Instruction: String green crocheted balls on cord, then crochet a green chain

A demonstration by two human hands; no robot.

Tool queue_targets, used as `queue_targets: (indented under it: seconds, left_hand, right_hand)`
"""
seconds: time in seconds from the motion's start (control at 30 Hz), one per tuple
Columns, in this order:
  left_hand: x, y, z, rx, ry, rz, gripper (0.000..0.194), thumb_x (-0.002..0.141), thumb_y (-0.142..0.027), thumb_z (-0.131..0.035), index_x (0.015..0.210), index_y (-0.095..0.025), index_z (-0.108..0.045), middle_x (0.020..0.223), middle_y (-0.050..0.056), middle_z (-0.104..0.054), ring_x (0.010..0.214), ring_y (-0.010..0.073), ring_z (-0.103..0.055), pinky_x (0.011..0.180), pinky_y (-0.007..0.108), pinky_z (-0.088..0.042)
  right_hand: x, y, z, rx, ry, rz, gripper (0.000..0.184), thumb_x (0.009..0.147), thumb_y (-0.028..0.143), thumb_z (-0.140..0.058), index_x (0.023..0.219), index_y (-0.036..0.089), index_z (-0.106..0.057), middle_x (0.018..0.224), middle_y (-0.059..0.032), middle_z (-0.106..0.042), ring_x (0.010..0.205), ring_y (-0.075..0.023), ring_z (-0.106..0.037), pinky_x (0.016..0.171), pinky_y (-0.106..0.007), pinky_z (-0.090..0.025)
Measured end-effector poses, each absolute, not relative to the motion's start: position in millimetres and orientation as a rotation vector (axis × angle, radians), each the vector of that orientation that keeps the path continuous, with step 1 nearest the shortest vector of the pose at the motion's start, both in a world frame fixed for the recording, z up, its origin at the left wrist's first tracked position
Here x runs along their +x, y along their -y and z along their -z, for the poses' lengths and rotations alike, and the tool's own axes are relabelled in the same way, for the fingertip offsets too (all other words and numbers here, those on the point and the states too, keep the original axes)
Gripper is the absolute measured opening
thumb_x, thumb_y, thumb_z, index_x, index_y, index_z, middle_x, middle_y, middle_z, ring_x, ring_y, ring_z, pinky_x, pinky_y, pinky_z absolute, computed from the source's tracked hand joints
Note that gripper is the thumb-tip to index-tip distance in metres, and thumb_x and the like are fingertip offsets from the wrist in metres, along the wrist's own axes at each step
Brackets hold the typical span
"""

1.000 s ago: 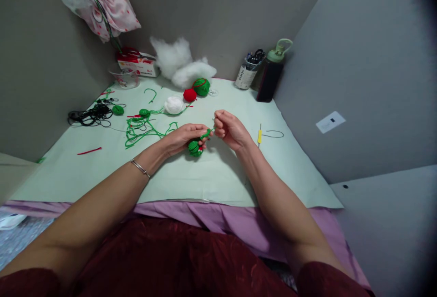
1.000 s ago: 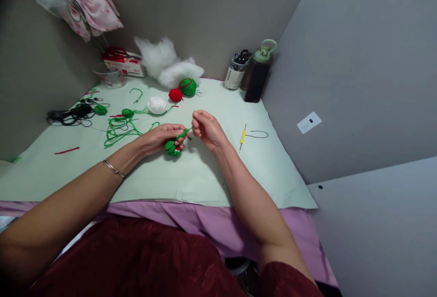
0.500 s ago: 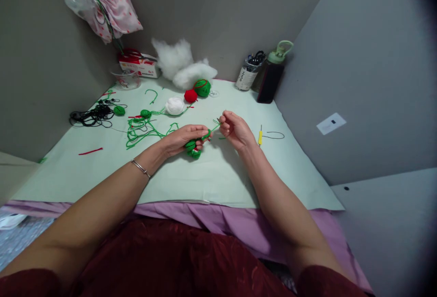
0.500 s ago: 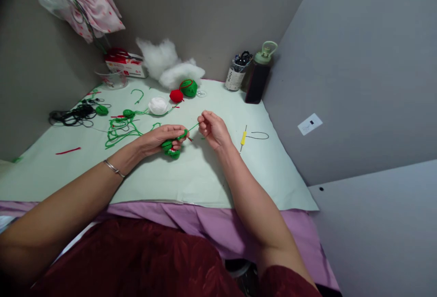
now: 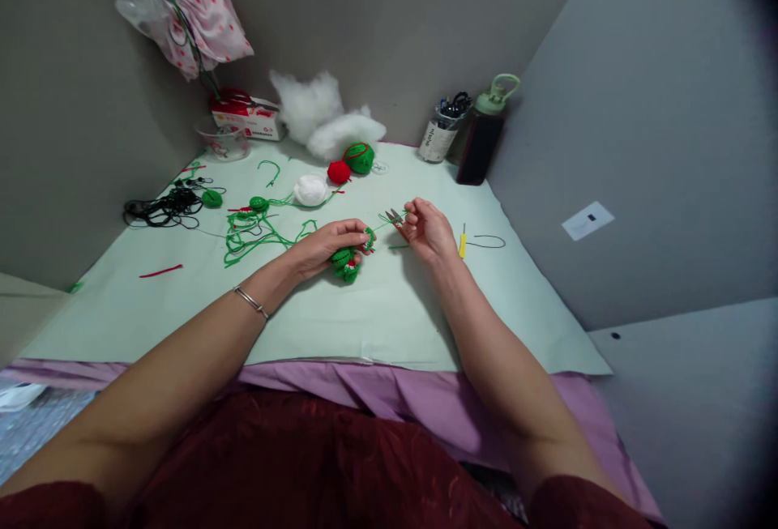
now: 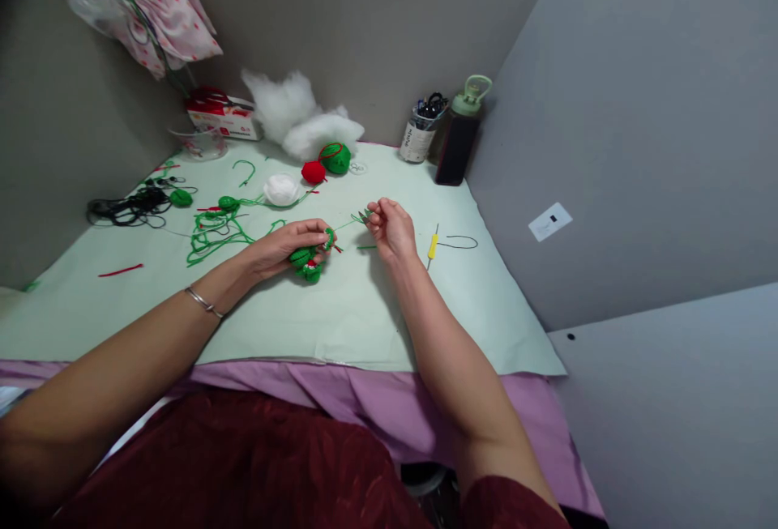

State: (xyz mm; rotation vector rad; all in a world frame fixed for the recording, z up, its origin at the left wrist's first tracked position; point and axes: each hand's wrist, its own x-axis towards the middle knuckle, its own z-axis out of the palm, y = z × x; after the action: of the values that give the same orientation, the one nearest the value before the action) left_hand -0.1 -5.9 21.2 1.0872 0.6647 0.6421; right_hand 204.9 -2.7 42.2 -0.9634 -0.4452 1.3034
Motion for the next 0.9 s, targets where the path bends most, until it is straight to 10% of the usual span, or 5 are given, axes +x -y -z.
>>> queue_targets:
  seconds: [0.53,0.9]
  left_hand:
    - [-4,5,-26,1.095,-0.648,-0.707,0.027,0.082,-0.025,-0.079,0.108,-0.019,-0.078,0.116,0.010,-0.074,0.082,0.0122,-0.065,0.059,0.019,-0.048]
    - [-6,2,-26,1.067,-0.717,-0.837,0.034,0.082,-0.024,-0.082,0.115,-0.019,-0.077,0.127,0.011,-0.075,0.091,0.0134,-0.069,0.074,0.021,-0.055]
  right_hand:
    - [209,0,-29,-1.124,0.906,-1.350,0.026,0.082,0.032,-0.078,0.078,0.020,-0.056,0.077,-0.0006,-0.071,0.051,-0.0060,-0.051,0.047,-0.017,-0.040]
    - [239,7,-30,-2.080,1.963,-0.203,0.018,0.091,0.033,-0.065,0.103,0.021,-0.069,0.114,-0.0144,-0.068,0.103,-0.0309,-0.063,0.082,-0.039,-0.044]
